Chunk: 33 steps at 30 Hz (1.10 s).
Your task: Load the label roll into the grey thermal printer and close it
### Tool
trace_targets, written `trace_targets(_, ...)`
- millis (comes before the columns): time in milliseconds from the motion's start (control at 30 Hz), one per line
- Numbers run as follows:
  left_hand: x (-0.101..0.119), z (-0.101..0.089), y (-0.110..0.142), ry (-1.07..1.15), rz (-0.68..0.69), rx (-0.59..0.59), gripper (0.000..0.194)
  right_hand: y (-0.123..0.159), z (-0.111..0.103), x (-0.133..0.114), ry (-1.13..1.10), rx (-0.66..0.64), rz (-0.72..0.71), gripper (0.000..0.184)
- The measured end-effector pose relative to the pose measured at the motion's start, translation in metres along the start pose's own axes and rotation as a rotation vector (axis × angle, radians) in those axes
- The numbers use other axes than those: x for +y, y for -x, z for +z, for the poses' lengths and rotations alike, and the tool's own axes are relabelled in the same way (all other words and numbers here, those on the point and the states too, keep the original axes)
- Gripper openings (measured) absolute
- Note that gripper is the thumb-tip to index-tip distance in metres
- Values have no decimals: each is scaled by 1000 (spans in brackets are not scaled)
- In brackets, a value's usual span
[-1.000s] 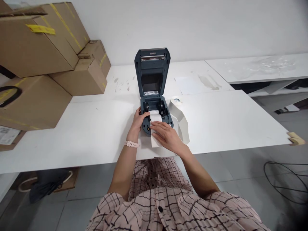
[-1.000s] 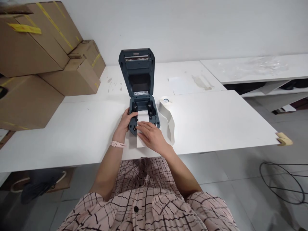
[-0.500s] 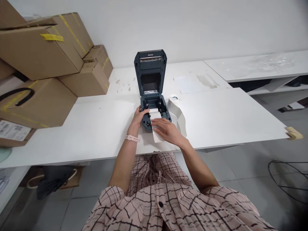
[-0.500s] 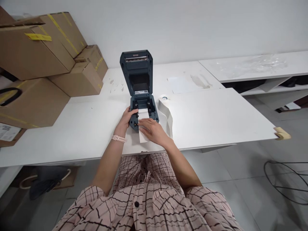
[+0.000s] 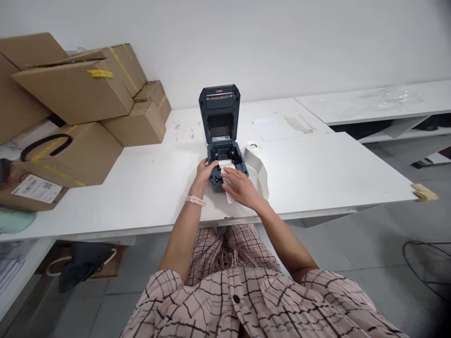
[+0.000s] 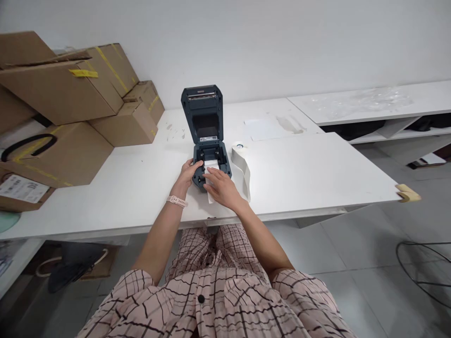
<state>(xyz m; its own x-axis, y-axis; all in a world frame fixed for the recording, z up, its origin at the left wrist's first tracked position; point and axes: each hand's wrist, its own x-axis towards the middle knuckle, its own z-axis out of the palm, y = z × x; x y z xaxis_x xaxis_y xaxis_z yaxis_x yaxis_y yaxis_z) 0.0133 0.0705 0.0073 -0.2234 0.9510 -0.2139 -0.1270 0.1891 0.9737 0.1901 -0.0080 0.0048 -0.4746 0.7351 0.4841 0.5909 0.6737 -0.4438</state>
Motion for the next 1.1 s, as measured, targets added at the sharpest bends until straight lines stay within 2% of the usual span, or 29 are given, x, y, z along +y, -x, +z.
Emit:
trace_targets(133,1,0,-1,-68,20,33,64,1,11,-7,164,-42,20,41)
trace_targets(233,0,0,-2,-90,47,39,71,0,16,-14,201,-37,73,44)
trace_targets(500,-3,1,-2,-86,60,6,64,-6,25,-26,357,-85,187,56)
trace_targets(733,-11,0,-10,-44,45,28,63,0,19,-23,367,-106,143,54)
trace_targets(933,-10,-1,-7,2,33,28,45,3,11,-14,281,-112,88,61)
trace_targets(1100,-8,-1,-3,41,22,5,42,2,9,-11,254,-151,81,65)
